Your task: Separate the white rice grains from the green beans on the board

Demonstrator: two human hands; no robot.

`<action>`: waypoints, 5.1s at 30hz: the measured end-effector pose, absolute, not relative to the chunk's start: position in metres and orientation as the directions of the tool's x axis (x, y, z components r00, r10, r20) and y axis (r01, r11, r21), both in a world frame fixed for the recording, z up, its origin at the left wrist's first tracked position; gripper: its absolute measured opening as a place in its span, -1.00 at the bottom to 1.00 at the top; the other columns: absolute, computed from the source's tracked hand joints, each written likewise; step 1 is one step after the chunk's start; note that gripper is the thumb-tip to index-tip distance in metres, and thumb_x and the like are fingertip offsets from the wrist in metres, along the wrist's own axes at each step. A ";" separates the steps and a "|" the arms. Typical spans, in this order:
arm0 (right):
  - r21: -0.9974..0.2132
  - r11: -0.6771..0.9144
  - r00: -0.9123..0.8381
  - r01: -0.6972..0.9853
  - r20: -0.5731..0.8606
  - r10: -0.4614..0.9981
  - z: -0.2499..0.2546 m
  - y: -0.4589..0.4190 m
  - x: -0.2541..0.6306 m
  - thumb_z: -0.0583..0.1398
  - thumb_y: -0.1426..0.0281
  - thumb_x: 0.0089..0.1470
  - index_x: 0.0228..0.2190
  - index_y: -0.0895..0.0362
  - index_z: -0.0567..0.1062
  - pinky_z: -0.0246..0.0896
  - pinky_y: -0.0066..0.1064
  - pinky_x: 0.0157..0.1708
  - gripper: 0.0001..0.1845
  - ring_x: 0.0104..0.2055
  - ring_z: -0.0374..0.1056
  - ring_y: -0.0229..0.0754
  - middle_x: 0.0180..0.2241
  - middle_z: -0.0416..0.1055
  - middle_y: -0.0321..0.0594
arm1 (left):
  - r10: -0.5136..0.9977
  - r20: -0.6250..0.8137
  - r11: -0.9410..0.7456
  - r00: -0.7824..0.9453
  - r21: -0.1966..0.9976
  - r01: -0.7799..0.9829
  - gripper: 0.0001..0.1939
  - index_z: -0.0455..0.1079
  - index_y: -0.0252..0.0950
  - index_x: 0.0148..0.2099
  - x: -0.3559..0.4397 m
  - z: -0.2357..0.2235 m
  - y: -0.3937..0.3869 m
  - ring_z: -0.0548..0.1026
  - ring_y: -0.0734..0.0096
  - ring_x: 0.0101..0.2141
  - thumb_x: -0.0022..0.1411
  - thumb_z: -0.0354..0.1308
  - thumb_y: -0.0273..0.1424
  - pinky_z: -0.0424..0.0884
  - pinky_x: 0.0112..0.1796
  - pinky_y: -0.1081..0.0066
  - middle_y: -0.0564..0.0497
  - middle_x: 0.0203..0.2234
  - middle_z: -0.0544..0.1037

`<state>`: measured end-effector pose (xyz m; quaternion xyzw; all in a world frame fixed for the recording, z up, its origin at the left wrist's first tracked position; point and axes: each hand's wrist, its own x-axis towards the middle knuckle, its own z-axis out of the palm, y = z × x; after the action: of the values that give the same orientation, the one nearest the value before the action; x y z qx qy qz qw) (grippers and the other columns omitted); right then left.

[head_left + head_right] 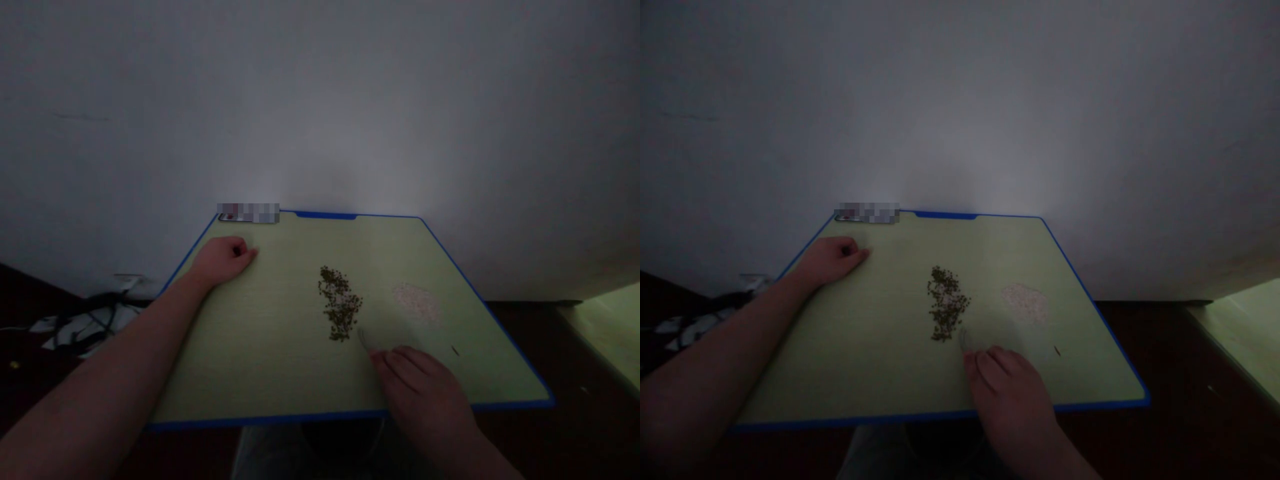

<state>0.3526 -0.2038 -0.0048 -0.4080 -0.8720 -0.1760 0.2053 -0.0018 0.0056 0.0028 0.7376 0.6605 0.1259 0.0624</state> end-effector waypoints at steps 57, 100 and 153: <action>-0.048 0.605 -0.514 0.795 0.476 0.714 0.004 -0.172 0.375 0.02 0.56 0.20 -0.19 0.21 0.54 0.47 -0.23 -0.22 -0.69 -0.26 0.50 -0.09 -0.29 0.60 -0.16 | 0.989 0.125 -0.109 0.073 0.311 0.944 -0.58 0.33 -0.25 -0.50 -0.001 0.004 0.003 0.35 0.35 -0.53 0.12 -0.02 -0.02 0.15 -0.48 0.37 0.01 -0.62 0.41; -0.160 0.659 -0.527 0.735 0.477 0.703 0.006 -0.180 0.375 0.05 0.57 0.16 -0.17 0.17 0.52 0.48 -0.23 -0.23 -0.70 -0.23 0.51 -0.12 -0.28 0.60 -0.17 | 0.988 0.123 -0.123 0.090 0.286 0.950 -0.60 0.27 -0.23 -0.51 -0.001 0.006 0.004 0.35 0.35 -0.51 0.13 -0.03 -0.02 0.15 -0.45 0.38 0.01 -0.60 0.41; -0.289 0.745 -0.624 0.601 0.412 0.664 0.015 -0.190 0.352 0.00 0.64 0.05 -0.16 0.16 0.49 0.41 -0.28 -0.24 -0.61 -0.27 0.49 -0.14 -0.31 0.58 -0.18 | 0.986 0.132 -0.135 0.101 0.284 0.949 -0.58 0.30 -0.24 -0.51 -0.004 0.000 0.008 0.35 0.36 -0.52 0.14 -0.04 -0.01 0.15 -0.46 0.37 0.00 -0.60 0.43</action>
<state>0.3520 -0.1903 0.0146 -0.3517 -0.8991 0.0614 0.2533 -0.0040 0.0078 0.0003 0.7392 0.6545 0.1456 0.0634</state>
